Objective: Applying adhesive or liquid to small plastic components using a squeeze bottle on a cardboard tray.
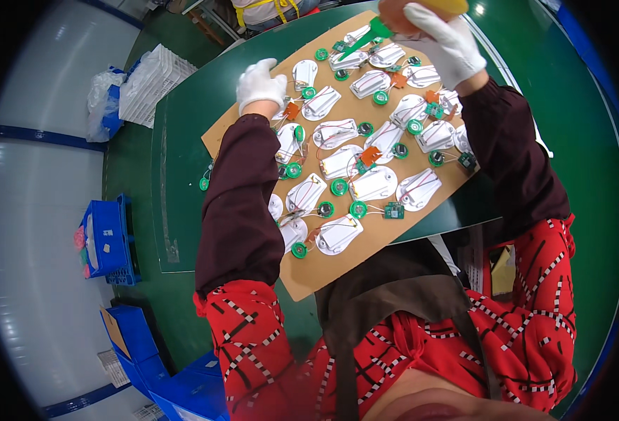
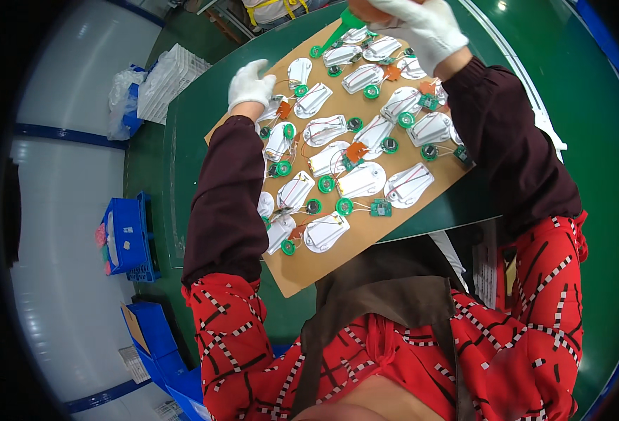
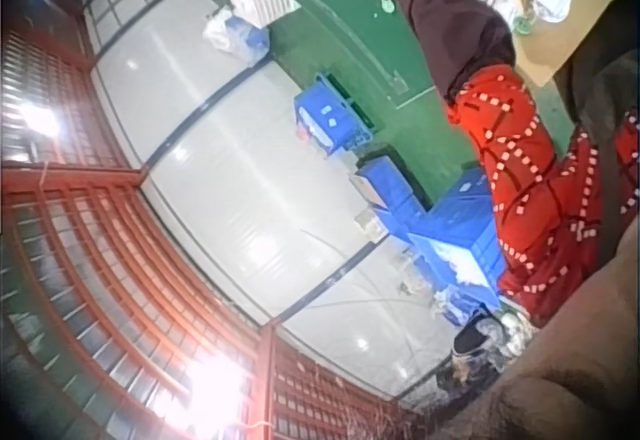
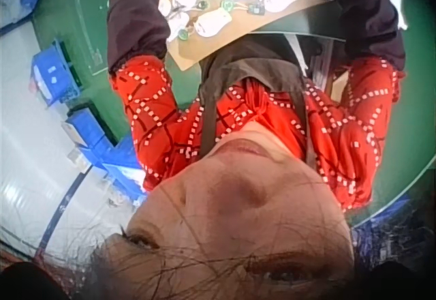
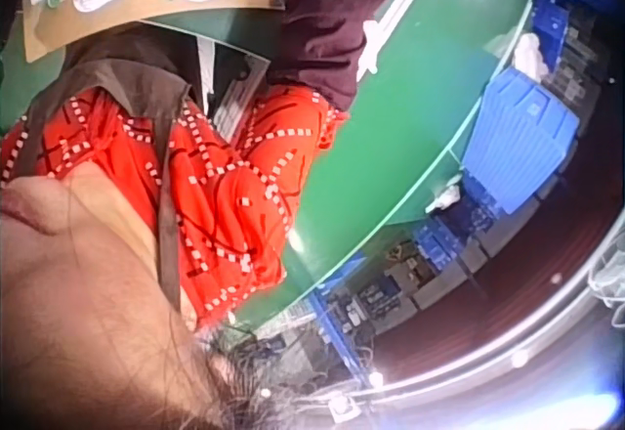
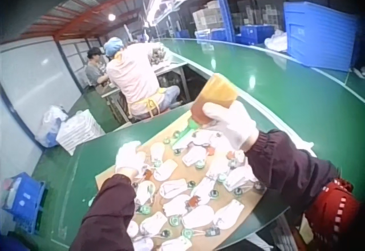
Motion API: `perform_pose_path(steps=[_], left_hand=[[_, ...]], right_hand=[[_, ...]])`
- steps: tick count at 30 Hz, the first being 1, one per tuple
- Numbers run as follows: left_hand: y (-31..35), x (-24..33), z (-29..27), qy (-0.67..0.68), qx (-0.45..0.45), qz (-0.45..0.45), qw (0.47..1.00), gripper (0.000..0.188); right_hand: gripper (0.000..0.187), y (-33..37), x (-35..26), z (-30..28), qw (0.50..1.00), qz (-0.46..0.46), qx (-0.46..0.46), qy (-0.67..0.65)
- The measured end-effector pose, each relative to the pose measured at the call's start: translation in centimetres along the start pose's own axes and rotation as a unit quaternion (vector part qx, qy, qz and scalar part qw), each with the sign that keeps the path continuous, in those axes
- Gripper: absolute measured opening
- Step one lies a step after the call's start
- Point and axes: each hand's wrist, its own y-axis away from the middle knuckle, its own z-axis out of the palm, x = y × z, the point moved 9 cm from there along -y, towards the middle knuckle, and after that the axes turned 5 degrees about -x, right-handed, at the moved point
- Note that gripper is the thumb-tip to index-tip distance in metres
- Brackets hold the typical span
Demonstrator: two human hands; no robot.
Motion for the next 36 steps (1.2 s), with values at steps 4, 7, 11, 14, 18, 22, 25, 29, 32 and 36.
perform_pose_path(steps=[4, 7, 11, 14, 18, 22, 25, 29, 32, 36], left_hand=[[2.8, 2.6, 0.6, 0.05, -0.05, 0.068, 0.995, 0.027], [4.4, 4.6, 3.3, -0.023, -0.142, 0.097, 0.985, 0.032], [4.4, 5.6, 5.4, -0.159, -0.163, 0.089, 0.97, 0.029], [4.0, 5.2, 6.3, -0.2, -0.192, 0.055, 0.959, 0.026], [3.9, 4.8, 6.4, -0.247, -0.222, 0.04, 0.942, 0.025], [4.2, 5.0, 6.2, -0.292, -0.247, 0.101, 0.918, 0.031], [4.1, 4.6, 6.1, -0.253, -0.232, 0.091, 0.935, 0.028], [3.3, 4.2, 6.0, -0.22, -0.207, 0.076, 0.95, 0.023], [3.2, 3.8, 6.2, -0.157, -0.192, 0.088, 0.965, 0.025], [2.8, 3.8, 6.7, -0.137, -0.181, 0.104, 0.968, 0.026]], right_hand=[[0.03, 1.2, -1.5, 0.3, 0.994, -0.075, -0.05, -0.066], [0.035, 2.3, 1.7, -2.1, 0.998, 0.036, 0.041, -0.026], [0.039, 2.6, 5.3, -2.4, 0.997, 0.061, 0.032, -0.031], [0.051, 2.1, 6.6, -2.6, 0.994, 0.068, 0.013, 0.084], [0.042, 2.4, 7.0, -2.1, 0.996, 0.083, 0.024, 0.008], [0.04, 2.5, 6.7, -0.6, 0.994, 0.098, 0.009, -0.04], [0.04, 2.0, 7.1, 0.5, 0.996, 0.088, -0.018, -0.028], [0.038, 1.6, 7.3, 1.5, 0.995, 0.057, -0.065, 0.054], [0.041, 1.5, 8.0, 2.1, 0.993, 0.07, -0.071, 0.06], [0.047, 1.4, 7.6, 2.8, 0.988, 0.056, -0.062, 0.129]])
